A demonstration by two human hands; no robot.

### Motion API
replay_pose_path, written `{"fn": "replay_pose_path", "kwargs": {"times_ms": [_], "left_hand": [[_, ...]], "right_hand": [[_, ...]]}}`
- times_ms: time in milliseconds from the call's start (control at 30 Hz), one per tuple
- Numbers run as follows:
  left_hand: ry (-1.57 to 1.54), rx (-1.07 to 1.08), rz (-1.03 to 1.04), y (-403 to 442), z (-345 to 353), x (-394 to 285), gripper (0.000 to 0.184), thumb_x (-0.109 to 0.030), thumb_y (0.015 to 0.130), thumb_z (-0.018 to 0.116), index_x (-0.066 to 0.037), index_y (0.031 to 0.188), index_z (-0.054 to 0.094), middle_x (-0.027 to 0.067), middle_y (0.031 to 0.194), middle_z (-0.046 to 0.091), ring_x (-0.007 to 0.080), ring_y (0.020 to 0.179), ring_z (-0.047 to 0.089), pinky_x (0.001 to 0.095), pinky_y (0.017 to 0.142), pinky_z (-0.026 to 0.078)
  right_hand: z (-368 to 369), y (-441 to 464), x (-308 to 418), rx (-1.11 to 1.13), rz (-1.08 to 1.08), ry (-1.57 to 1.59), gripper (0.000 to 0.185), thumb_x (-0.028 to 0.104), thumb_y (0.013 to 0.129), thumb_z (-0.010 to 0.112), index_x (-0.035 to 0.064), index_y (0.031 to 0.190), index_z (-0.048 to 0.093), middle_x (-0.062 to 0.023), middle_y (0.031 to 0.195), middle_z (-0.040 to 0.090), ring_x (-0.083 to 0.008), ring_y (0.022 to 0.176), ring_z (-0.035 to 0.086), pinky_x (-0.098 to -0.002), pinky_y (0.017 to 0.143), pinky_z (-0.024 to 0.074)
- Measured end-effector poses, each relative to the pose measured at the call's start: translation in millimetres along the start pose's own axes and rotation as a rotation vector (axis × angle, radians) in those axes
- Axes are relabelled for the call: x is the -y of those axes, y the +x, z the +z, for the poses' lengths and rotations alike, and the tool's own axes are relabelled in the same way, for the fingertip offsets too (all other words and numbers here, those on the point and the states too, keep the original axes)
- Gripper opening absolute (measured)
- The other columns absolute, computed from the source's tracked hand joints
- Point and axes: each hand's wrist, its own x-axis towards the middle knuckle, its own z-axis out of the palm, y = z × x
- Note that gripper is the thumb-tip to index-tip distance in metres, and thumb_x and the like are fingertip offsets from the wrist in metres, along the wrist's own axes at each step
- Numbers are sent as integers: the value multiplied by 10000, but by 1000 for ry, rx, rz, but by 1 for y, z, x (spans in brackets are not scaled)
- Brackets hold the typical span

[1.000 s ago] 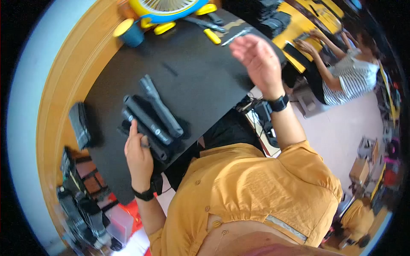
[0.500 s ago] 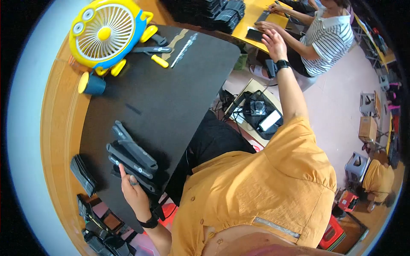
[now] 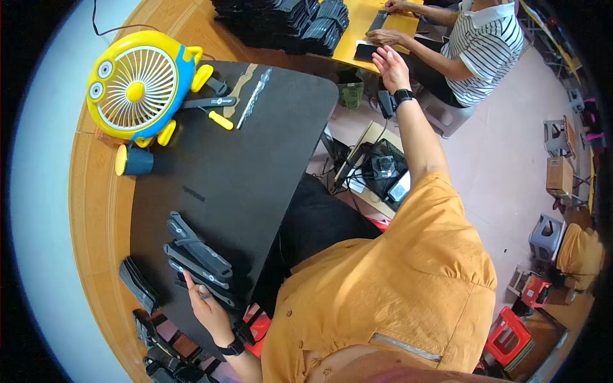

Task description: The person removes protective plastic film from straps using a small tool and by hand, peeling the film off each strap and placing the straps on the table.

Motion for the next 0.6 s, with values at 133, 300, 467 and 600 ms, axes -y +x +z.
{"fn": "replay_pose_path", "kwargs": {"times_ms": [133, 300, 467, 600], "left_hand": [[17, -9, -13, -1, 1, 3, 192, -177, 1052, 402, -1, 1036, 476, 82, 1532, 433, 201, 908, 566, 269, 833, 446], [-25, -8, -40, 0, 1, 0, 185, -155, 1046, 405, 8, 1018, 486, 109, 1532, 428, 179, 857, 535, 261, 818, 440], [8, -19, -22, -2, 2, 7, 224, -186, 1056, 396, 21, 1043, 479, 107, 1536, 421, 188, 844, 522, 259, 796, 432], [-10, -12, -18, -2, 0, 3, 282, -243, 1067, 396, 20, 1097, 492, 70, 1541, 422, 190, 799, 501, 262, 772, 434]], "right_hand": [[-6, 11, -1, -7, -4, 58, 384, 143, 1013, 527, -11, 1358, 461, -187, 1248, 613, -306, 1060, 662, -395, 909, 565], [1, 14, 10, -83, 37, 81, 400, 117, 1006, 518, -18, 1374, 440, -201, 1264, 602, -318, 1094, 650, -387, 898, 577], [3, 21, 16, -34, 177, 121, 386, 79, 1021, 408, -50, 1386, 394, -257, 1285, 573, -375, 1155, 613, -406, 941, 562], [5, 20, 20, 16, 219, 132, 353, 62, 1013, 427, -53, 1347, 423, -260, 1285, 569, -382, 1174, 601, -414, 975, 549]]}}
